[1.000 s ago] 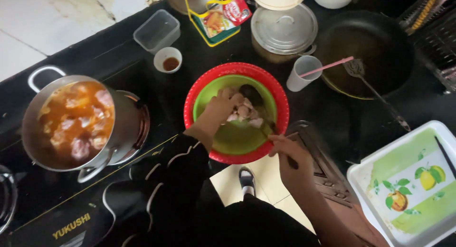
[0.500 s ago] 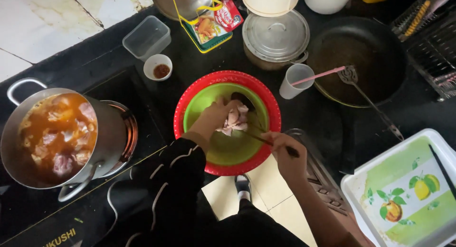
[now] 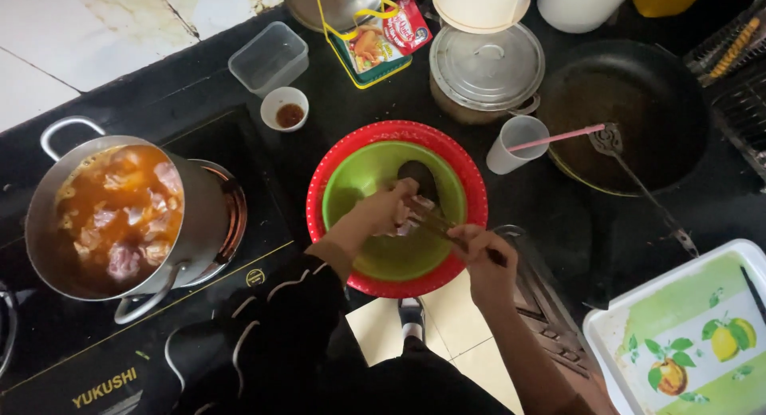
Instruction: Transferring raw chicken pieces from a bowl into a pot of boiling liquid on a stove and stirring.
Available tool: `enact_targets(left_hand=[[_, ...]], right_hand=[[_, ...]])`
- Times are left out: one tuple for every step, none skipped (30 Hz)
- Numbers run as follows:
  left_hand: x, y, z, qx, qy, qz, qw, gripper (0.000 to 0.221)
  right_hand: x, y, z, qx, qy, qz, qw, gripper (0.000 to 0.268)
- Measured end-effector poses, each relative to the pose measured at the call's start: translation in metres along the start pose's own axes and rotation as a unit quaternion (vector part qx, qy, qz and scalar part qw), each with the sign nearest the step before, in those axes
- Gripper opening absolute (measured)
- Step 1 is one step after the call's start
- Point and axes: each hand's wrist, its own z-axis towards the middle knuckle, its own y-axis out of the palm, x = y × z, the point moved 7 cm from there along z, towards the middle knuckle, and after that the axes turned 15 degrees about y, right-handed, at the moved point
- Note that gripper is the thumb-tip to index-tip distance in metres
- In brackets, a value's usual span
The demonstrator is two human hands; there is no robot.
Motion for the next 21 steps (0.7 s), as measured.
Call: enact_targets(left_hand=[[-0.007, 0.002, -0.001, 0.013, -0.019, -0.001, 1.000, 0.106], [-0.014, 0.003, -0.001, 0.028, -0.037, -0.002, 0.999, 0.107], [-0.012, -0.001, 0.001, 0.030, -0.037, -0.001, 0.999, 0.107], [-0.009, -0.005, 0.002, 0.034, -0.040, 0.005, 0.999, 0.106], [-0.007, -0.009, 0.003, 0.037, -0.043, 0.010, 0.998, 0.106], [0.000, -0.017, -0.002, 0.040, -0.044, 0.011, 0.998, 0.106], [0.010, -0.027, -0.007, 0.068, -0.020, -0.013, 0.997, 0.094], [0.020, -0.039, -0.012, 0.098, 0.004, -0.037, 0.995, 0.083], [0.020, -0.041, -0.011, 0.102, 0.003, -0.036, 0.994, 0.083], [0.019, -0.046, -0.011, 0.117, 0.002, -0.027, 0.993, 0.078], [0.019, -0.051, -0.011, 0.132, 0.001, -0.018, 0.991, 0.073], [0.024, -0.057, -0.014, 0.139, -0.002, -0.016, 0.990, 0.073], [0.031, -0.068, -0.018, 0.171, 0.006, 0.016, 0.985, 0.069], [0.038, -0.079, -0.023, 0.202, 0.012, 0.047, 0.978, 0.067], [0.048, -0.092, -0.029, 0.211, 0.008, 0.050, 0.976, 0.067], [0.054, -0.103, -0.038, 0.198, -0.015, 0.038, 0.979, 0.075], [0.060, -0.113, -0.047, 0.186, -0.039, 0.026, 0.982, 0.085], [0.067, -0.130, -0.061, 0.197, -0.048, 0.030, 0.979, 0.085], [0.077, -0.146, -0.075, 0.200, -0.046, 0.073, 0.976, 0.069], [0.088, -0.163, -0.086, 0.202, -0.043, 0.117, 0.971, 0.053], [0.088, -0.181, -0.106, 0.212, -0.050, 0.120, 0.969, 0.053]], right_hand=[[0.005, -0.005, 0.002, 0.002, 0.008, 0.003, 1.000, 0.037], [0.009, -0.009, 0.005, 0.005, 0.015, 0.007, 1.000, 0.038], [-0.005, -0.004, 0.001, 0.003, 0.014, 0.006, 1.000, 0.038], [-0.018, 0.002, -0.003, 0.002, 0.013, -0.018, 1.000, 0.038], [-0.032, 0.008, -0.009, 0.002, 0.013, -0.043, 0.999, 0.039], [-0.047, 0.022, -0.012, -0.001, 0.012, -0.042, 0.999, 0.039], [-0.059, 0.028, -0.015, 0.060, 0.035, -0.051, 0.996, 0.038], [-0.072, 0.034, -0.019, 0.118, 0.057, -0.059, 0.990, 0.041], [-0.084, 0.046, -0.020, 0.113, 0.056, -0.060, 0.990, 0.041], [-0.095, 0.051, -0.023, 0.172, 0.070, -0.085, 0.979, 0.034], [-0.106, 0.056, -0.027, 0.230, 0.083, -0.111, 0.963, 0.031], [-0.118, 0.064, -0.029, 0.222, 0.082, -0.111, 0.965, 0.031], [-0.132, 0.074, -0.032, 0.203, 0.067, -0.131, 0.968, 0.032], [-0.145, 0.085, -0.035, 0.182, 0.053, -0.151, 0.970, 0.034], [-0.156, 0.097, -0.038, 0.173, 0.051, -0.152, 0.972, 0.034], [-0.173, 0.113, -0.042, 0.181, 0.010, -0.267, 0.947, 0.036], [-0.188, 0.131, -0.048, 0.186, -0.033, -0.377, 0.907, 0.039], [-0.190, 0.148, -0.049, 0.172, -0.036, -0.375, 0.910, 0.039], [-0.192, 0.165, -0.052, 0.124, -0.059, -0.273, 0.952, 0.036], [-0.197, 0.182, -0.056, 0.075, -0.081, -0.167, 0.980, 0.049], [-0.198, 0.199, -0.054, 0.063, -0.082, -0.166, 0.981, 0.049]])
